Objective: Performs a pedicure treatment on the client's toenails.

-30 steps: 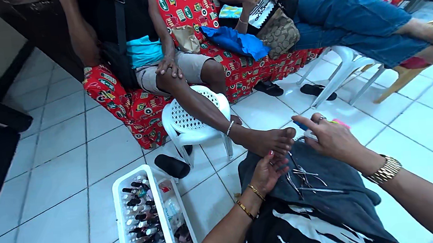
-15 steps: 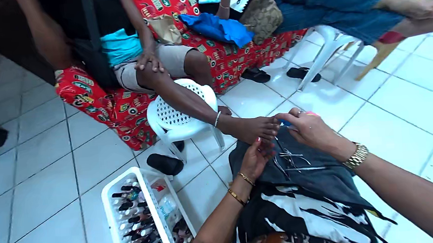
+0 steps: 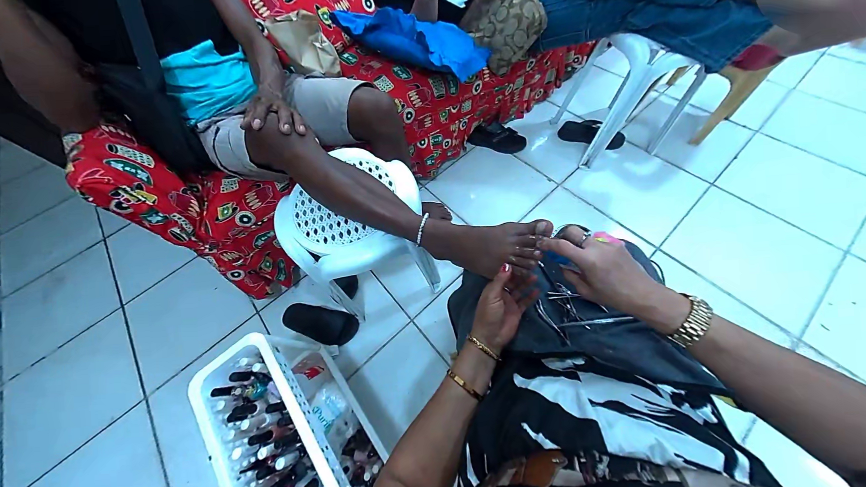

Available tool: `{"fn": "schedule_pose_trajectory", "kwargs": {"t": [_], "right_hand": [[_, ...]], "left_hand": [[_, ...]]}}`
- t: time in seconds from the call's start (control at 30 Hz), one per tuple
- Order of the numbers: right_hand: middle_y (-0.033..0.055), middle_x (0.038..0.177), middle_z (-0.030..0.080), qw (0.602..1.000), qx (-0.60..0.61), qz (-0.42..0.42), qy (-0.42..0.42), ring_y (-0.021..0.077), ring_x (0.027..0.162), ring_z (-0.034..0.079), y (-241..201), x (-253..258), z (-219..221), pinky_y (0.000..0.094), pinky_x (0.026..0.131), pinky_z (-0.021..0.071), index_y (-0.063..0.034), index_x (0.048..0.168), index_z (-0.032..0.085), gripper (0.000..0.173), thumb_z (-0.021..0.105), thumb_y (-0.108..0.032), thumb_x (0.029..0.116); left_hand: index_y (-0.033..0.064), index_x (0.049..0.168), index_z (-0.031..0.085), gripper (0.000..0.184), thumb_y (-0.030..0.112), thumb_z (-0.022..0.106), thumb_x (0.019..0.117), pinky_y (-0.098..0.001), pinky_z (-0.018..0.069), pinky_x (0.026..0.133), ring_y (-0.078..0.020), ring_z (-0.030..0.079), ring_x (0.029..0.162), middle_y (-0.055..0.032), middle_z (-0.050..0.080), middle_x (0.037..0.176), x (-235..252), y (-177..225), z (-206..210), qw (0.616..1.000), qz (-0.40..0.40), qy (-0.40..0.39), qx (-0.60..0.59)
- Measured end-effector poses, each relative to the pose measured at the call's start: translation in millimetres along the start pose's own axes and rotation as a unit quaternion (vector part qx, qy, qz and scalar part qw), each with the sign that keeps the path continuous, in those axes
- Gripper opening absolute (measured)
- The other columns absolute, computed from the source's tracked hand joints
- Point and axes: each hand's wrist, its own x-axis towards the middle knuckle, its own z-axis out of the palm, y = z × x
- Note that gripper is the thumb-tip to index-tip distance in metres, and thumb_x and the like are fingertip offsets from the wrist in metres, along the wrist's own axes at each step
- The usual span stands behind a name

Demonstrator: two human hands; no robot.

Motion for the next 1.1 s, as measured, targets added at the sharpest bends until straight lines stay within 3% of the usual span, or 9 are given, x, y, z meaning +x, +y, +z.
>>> {"fn": "schedule_pose_trajectory", "kwargs": {"t": [0.37, 0.53, 0.6, 0.67, 0.73, 0.77, 0.8, 0.9, 1.1], "right_hand": [[0.0252, 0.105, 0.065, 1.0, 0.012, -0.011, 0.015, 0.0402, 0.07, 0.068, -11, -8, 23, 0.0549, 0.056, 0.0551, -0.006, 0.125, 0.07, 0.042, 0.064, 0.002, 0.0841], [0.0246, 0.099, 0.064, 1.0, 0.003, -0.003, -0.012, 0.0391, 0.064, 0.066, -8, -21, 27, 0.0544, 0.051, 0.0532, -0.0065, 0.125, 0.071, 0.044, 0.065, 0.003, 0.0819], [0.0241, 0.1, 0.063, 0.997, 0.029, 0.007, -0.065, 0.0388, 0.065, 0.064, -5, -37, 22, 0.0551, 0.052, 0.0514, -0.0091, 0.131, 0.068, 0.046, 0.065, -0.008, 0.0857], [0.0207, 0.1, 0.065, 0.982, 0.087, 0.016, -0.165, 0.0377, 0.073, 0.067, -2, -50, 10, 0.0579, 0.06, 0.0536, -0.0143, 0.135, 0.065, 0.043, 0.064, -0.028, 0.0948], [0.0189, 0.097, 0.072, 0.951, 0.149, 0.04, -0.266, 0.0378, 0.084, 0.071, 0, -59, 1, 0.063, 0.075, 0.0529, -0.011, 0.132, 0.068, 0.05, 0.046, -0.046, 0.1046], [0.018, 0.093, 0.074, 0.942, 0.16, 0.055, -0.291, 0.0372, 0.084, 0.071, 1, -61, -1, 0.063, 0.077, 0.052, -0.0083, 0.128, 0.07, 0.054, 0.04, -0.048, 0.1067], [0.0177, 0.09, 0.074, 0.939, 0.15, 0.072, -0.3, 0.0373, 0.085, 0.072, 4, -61, -1, 0.0628, 0.078, 0.0529, -0.006, 0.122, 0.072, 0.051, 0.039, -0.043, 0.1082], [0.0203, 0.083, 0.071, 0.952, 0.055, 0.13, -0.27, 0.0425, 0.083, 0.07, 10, -54, 2, 0.0634, 0.074, 0.0522, -0.0019, 0.102, 0.075, 0.021, 0.058, -0.014, 0.1033], [0.0207, 0.094, 0.071, 0.948, 0.039, 0.131, -0.287, 0.042, 0.09, 0.069, 7, -46, 26, 0.062, 0.076, 0.0526, -0.002, 0.097, 0.075, 0.012, 0.063, -0.005, 0.096]], "left_hand": [[0.0059, 0.108, 0.061, 0.03, 0.022, 0.036, 0.1116, -0.0336, 0.0583, 0.088, -0.0188, 0.072, 0.094, -0.0077, 0.072, 0.098, 0, -3, -3, 1.0, 0.007, -0.015, 0.0], [0.0073, 0.107, 0.061, 0.03, 0.022, 0.036, 0.1117, -0.0346, 0.0575, 0.09, -0.0189, 0.071, 0.094, -0.0066, 0.071, 0.097, 2, -3, -7, 1.0, 0.012, -0.028, 0.007], [0.0111, 0.109, 0.061, 0.028, 0.025, 0.036, 0.1116, -0.0331, 0.0575, 0.09, -0.0164, 0.071, 0.095, -0.0037, 0.071, 0.1, 1, -5, -13, 0.999, 0.009, -0.046, 0.02], [0.0122, 0.107, 0.063, 0.029, 0.026, 0.038, 0.111, -0.0326, 0.0582, 0.088, -0.0161, 0.071, 0.095, -0.0036, 0.072, 0.101, 3, -5, -14, 0.998, 0.008, -0.057, 0.014], [0.012, 0.107, 0.064, 0.03, 0.027, 0.038, 0.1111, -0.0322, 0.0588, 0.086, -0.0163, 0.071, 0.094, -0.0041, 0.072, 0.101, 2, -4, -13, 0.999, 0.001, -0.052, 0.009], [0.0126, 0.107, 0.064, 0.03, 0.027, 0.039, 0.1111, -0.0313, 0.0592, 0.084, -0.0158, 0.072, 0.093, -0.0038, 0.073, 0.101, 1, -4, -13, 0.999, 0.001, -0.049, 0.012], [0.0134, 0.107, 0.065, 0.03, 0.028, 0.039, 0.111, -0.0306, 0.0592, 0.084, -0.0153, 0.072, 0.093, -0.0034, 0.073, 0.101, 0, -3, -12, 0.999, 0.002, -0.047, 0.016], [0.0136, 0.107, 0.064, 0.03, 0.028, 0.038, 0.111, -0.0305, 0.059, 0.084, -0.0152, 0.072, 0.094, -0.0031, 0.073, 0.102, 1, -4, -11, 0.999, 0.009, -0.045, 0.02], [0.0142, 0.103, 0.067, 0.03, 0.028, 0.041, 0.1101, -0.0315, 0.0589, 0.086, -0.0159, 0.072, 0.097, -0.0035, 0.074, 0.104, 1, -4, -13, 0.999, 0.016, -0.051, 0.008]]}}
